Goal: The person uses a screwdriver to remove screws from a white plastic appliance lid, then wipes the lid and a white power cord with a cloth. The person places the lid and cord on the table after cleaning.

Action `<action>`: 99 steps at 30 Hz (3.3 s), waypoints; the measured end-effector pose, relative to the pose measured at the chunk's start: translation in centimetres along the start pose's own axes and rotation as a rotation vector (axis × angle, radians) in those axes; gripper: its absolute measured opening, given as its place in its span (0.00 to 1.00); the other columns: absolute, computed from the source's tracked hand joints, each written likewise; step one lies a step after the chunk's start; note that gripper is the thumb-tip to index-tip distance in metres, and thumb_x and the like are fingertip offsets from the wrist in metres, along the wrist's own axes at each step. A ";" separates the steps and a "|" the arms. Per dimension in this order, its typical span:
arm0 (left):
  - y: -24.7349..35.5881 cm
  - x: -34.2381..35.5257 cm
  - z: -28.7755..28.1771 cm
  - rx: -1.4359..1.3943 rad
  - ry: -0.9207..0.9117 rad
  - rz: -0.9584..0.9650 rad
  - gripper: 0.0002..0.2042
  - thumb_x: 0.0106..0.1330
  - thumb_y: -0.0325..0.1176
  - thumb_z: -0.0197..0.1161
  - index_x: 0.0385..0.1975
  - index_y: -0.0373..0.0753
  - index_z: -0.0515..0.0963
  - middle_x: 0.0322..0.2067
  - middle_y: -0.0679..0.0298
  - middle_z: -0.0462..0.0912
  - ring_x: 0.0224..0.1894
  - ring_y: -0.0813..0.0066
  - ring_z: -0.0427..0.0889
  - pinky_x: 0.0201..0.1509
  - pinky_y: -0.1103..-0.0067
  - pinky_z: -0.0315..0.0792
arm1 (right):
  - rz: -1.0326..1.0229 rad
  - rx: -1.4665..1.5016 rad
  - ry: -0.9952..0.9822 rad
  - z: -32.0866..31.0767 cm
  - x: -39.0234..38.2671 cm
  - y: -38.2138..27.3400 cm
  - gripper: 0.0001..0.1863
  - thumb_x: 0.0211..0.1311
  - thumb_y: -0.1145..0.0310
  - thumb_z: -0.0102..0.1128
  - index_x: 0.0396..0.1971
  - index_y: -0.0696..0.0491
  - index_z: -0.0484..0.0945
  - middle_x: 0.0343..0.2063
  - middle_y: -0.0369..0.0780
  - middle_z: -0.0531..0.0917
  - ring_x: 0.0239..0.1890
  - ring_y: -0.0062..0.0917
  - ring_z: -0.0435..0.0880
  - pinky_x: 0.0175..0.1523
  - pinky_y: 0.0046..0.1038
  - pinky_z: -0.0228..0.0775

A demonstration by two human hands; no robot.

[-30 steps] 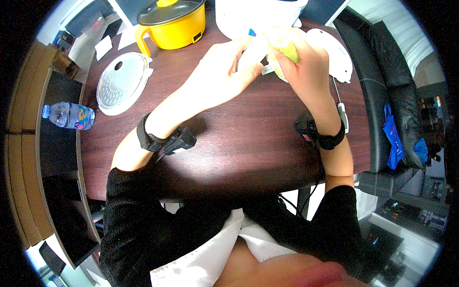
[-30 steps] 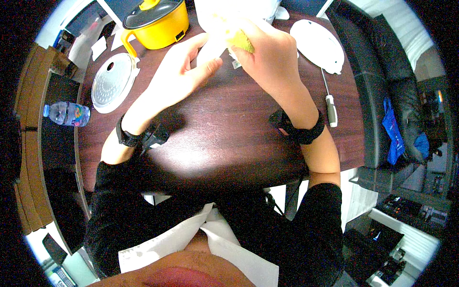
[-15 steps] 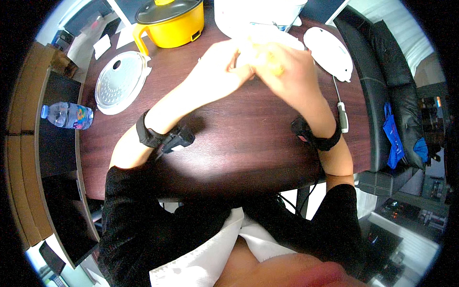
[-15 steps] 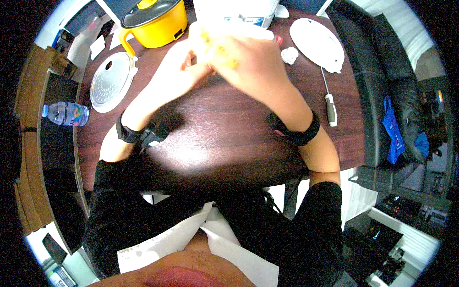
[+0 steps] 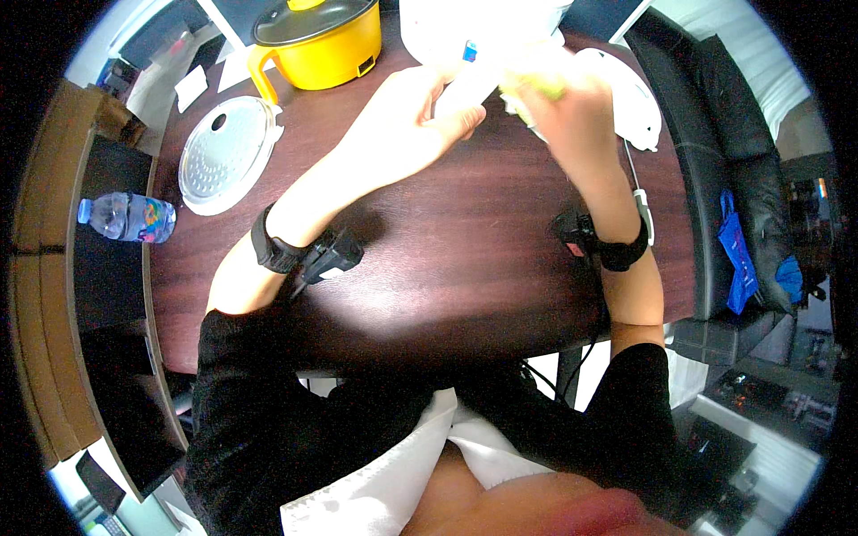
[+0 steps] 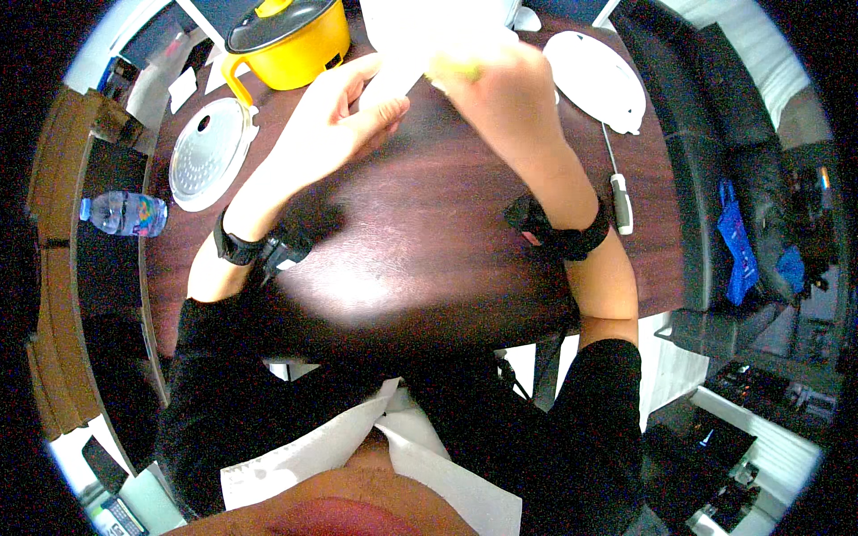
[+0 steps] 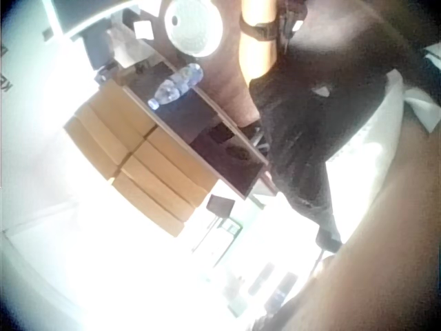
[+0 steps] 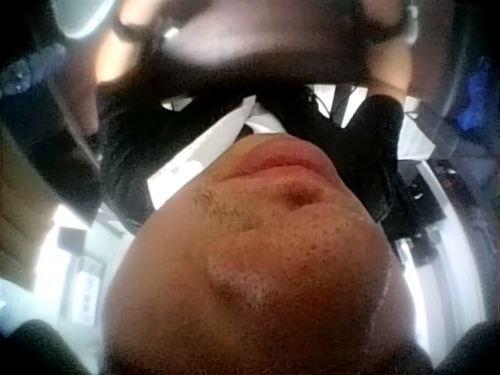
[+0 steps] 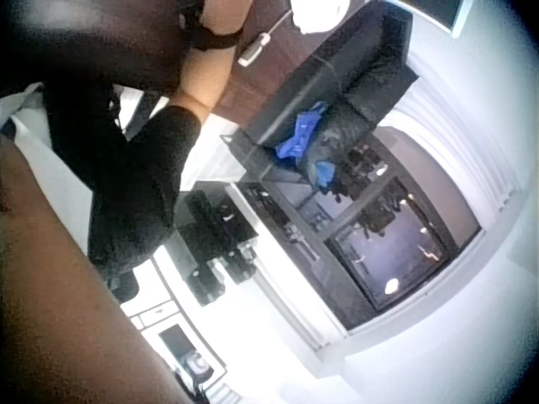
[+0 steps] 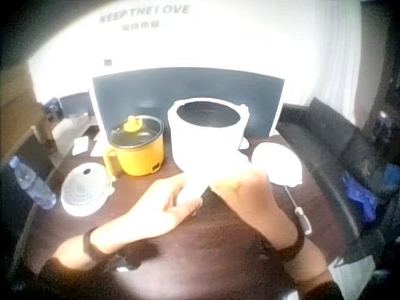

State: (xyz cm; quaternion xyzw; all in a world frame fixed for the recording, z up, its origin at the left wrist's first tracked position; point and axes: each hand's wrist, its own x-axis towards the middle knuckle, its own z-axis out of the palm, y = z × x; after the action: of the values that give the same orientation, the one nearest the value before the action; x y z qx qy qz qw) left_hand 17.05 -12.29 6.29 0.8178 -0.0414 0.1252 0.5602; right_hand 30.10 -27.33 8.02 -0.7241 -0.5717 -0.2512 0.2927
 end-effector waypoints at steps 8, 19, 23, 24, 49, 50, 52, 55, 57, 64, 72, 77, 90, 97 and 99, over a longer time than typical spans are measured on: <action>1.5 0.2 0.0 -0.329 -0.023 -0.042 0.13 0.67 0.37 0.53 0.45 0.36 0.70 0.17 0.71 0.70 0.12 0.88 0.64 0.14 0.90 0.57 | 0.011 -0.014 0.327 -0.4 0.9 2.4 0.07 0.56 0.70 0.59 0.31 0.57 0.78 0.28 0.37 0.80 0.34 0.24 0.79 0.39 0.23 0.69; 0.3 0.0 0.7 -0.878 0.005 -0.294 0.16 0.71 0.44 0.41 0.32 0.37 0.69 0.13 0.69 0.67 0.07 0.80 0.62 0.09 0.84 0.60 | 0.108 0.294 0.184 1.7 -1.4 -2.6 0.15 0.48 0.69 0.64 0.36 0.57 0.74 0.33 0.47 0.79 0.34 0.42 0.80 0.38 0.34 0.73; 0.8 -0.1 0.4 -0.959 0.011 -0.322 0.16 0.72 0.43 0.40 0.29 0.38 0.67 0.13 0.68 0.65 0.07 0.80 0.61 0.09 0.83 0.60 | -0.060 0.222 0.135 1.2 -0.9 -3.2 0.16 0.47 0.70 0.64 0.38 0.56 0.73 0.34 0.47 0.79 0.34 0.43 0.80 0.39 0.35 0.73; 0.8 0.0 0.3 -0.970 0.000 -0.329 0.16 0.72 0.43 0.40 0.29 0.38 0.67 0.13 0.68 0.65 0.07 0.80 0.61 0.09 0.83 0.60 | -0.062 0.170 0.125 1.0 -0.7 -2.8 0.16 0.47 0.70 0.64 0.38 0.56 0.73 0.34 0.47 0.79 0.34 0.43 0.80 0.38 0.35 0.73; 0.4 0.7 0.0 -1.133 -0.178 -0.396 0.18 0.71 0.51 0.42 0.28 0.42 0.64 0.08 0.73 0.58 0.04 0.82 0.56 0.05 0.85 0.55 | 0.914 1.597 0.171 1.9 -1.4 -1.8 0.17 0.57 0.69 0.47 0.44 0.62 0.70 0.39 0.41 0.79 0.41 0.24 0.80 0.47 0.25 0.73; 0.5 0.8 0.0 -1.069 -0.157 -0.402 0.18 0.70 0.51 0.43 0.27 0.42 0.64 0.08 0.73 0.57 0.04 0.83 0.55 0.05 0.86 0.55 | 0.890 1.676 0.137 1.5 -1.4 -1.8 0.17 0.57 0.69 0.46 0.44 0.63 0.70 0.39 0.42 0.79 0.41 0.24 0.80 0.47 0.25 0.73; 0.7 0.7 0.4 -0.929 -0.091 -0.379 0.18 0.70 0.50 0.44 0.26 0.42 0.63 0.08 0.73 0.57 0.04 0.84 0.55 0.06 0.86 0.55 | 0.885 1.683 0.095 0.9 -1.1 -1.7 0.18 0.55 0.69 0.45 0.44 0.64 0.69 0.39 0.43 0.79 0.40 0.25 0.80 0.47 0.26 0.74; 0.4 0.6 0.9 -0.727 -0.022 -0.278 0.18 0.70 0.49 0.45 0.25 0.42 0.63 0.08 0.73 0.58 0.04 0.85 0.55 0.07 0.87 0.55 | 0.922 1.561 0.074 0.8 -1.1 -2.0 0.17 0.56 0.69 0.45 0.42 0.63 0.71 0.37 0.43 0.79 0.39 0.26 0.81 0.47 0.27 0.74; 0.0 0.7 0.9 -0.623 -0.003 -0.203 0.17 0.70 0.47 0.46 0.24 0.41 0.63 0.09 0.73 0.59 0.05 0.85 0.55 0.08 0.87 0.56 | 0.905 1.405 -0.006 0.8 -1.4 -1.9 0.15 0.57 0.69 0.45 0.40 0.62 0.72 0.35 0.42 0.80 0.37 0.25 0.81 0.46 0.27 0.73; -5.2 1.8 -0.1 0.112 0.287 0.385 0.14 0.65 0.39 0.55 0.39 0.33 0.72 0.27 0.59 0.77 0.28 0.71 0.78 0.34 0.80 0.73 | 0.375 0.902 -0.046 -1.5 -0.6 -5.0 0.11 0.59 0.69 0.47 0.32 0.60 0.75 0.29 0.39 0.82 0.31 0.21 0.81 0.37 0.23 0.72; -1.1 1.4 -1.4 -0.967 0.012 -0.286 0.16 0.68 0.47 0.49 0.27 0.40 0.69 0.11 0.70 0.63 0.08 0.84 0.62 0.13 0.84 0.62 | 0.916 1.062 0.084 0.1 -1.5 -0.1 0.09 0.57 0.73 0.46 0.35 0.59 0.73 0.31 0.37 0.78 0.33 0.16 0.77 0.36 0.18 0.70; -0.8 0.8 0.6 -0.517 0.042 -0.182 0.14 0.69 0.43 0.51 0.29 0.37 0.70 0.11 0.69 0.70 0.07 0.86 0.64 0.10 0.88 0.59 | 0.809 0.931 -0.039 1.1 -1.3 -1.4 0.12 0.60 0.72 0.46 0.39 0.61 0.74 0.31 0.36 0.79 0.32 0.15 0.78 0.36 0.18 0.71; -1.7 1.3 0.5 -0.441 0.286 -0.168 0.15 0.69 0.43 0.49 0.25 0.38 0.68 0.11 0.71 0.66 0.09 0.85 0.64 0.12 0.87 0.59 | 0.294 0.525 -0.132 0.6 -1.4 -3.4 0.13 0.61 0.62 0.53 0.29 0.58 0.74 0.23 0.43 0.81 0.26 0.29 0.82 0.33 0.30 0.72; -0.7 1.2 -1.4 -1.062 -0.071 -0.227 0.07 0.62 0.34 0.48 0.23 0.42 0.62 0.15 0.70 0.60 0.14 0.80 0.62 0.14 0.83 0.61 | 0.590 0.613 0.091 2.9 -2.4 2.1 0.12 0.56 0.64 0.54 0.33 0.58 0.74 0.26 0.44 0.81 0.28 0.27 0.82 0.35 0.28 0.73; -1.1 1.1 -1.3 -1.148 -0.164 -0.291 0.08 0.61 0.38 0.49 0.26 0.42 0.62 0.15 0.70 0.59 0.14 0.80 0.61 0.12 0.83 0.61 | 0.597 0.655 0.119 2.0 -1.8 1.0 0.12 0.55 0.65 0.56 0.34 0.59 0.73 0.27 0.45 0.80 0.30 0.27 0.81 0.37 0.27 0.72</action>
State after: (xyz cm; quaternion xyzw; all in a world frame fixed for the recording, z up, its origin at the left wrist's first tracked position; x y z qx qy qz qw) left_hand 18.16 -10.64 6.02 0.3884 -0.0333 -0.0587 0.9190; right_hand 30.76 -27.31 5.26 -0.7110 -0.3691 -0.0026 0.5985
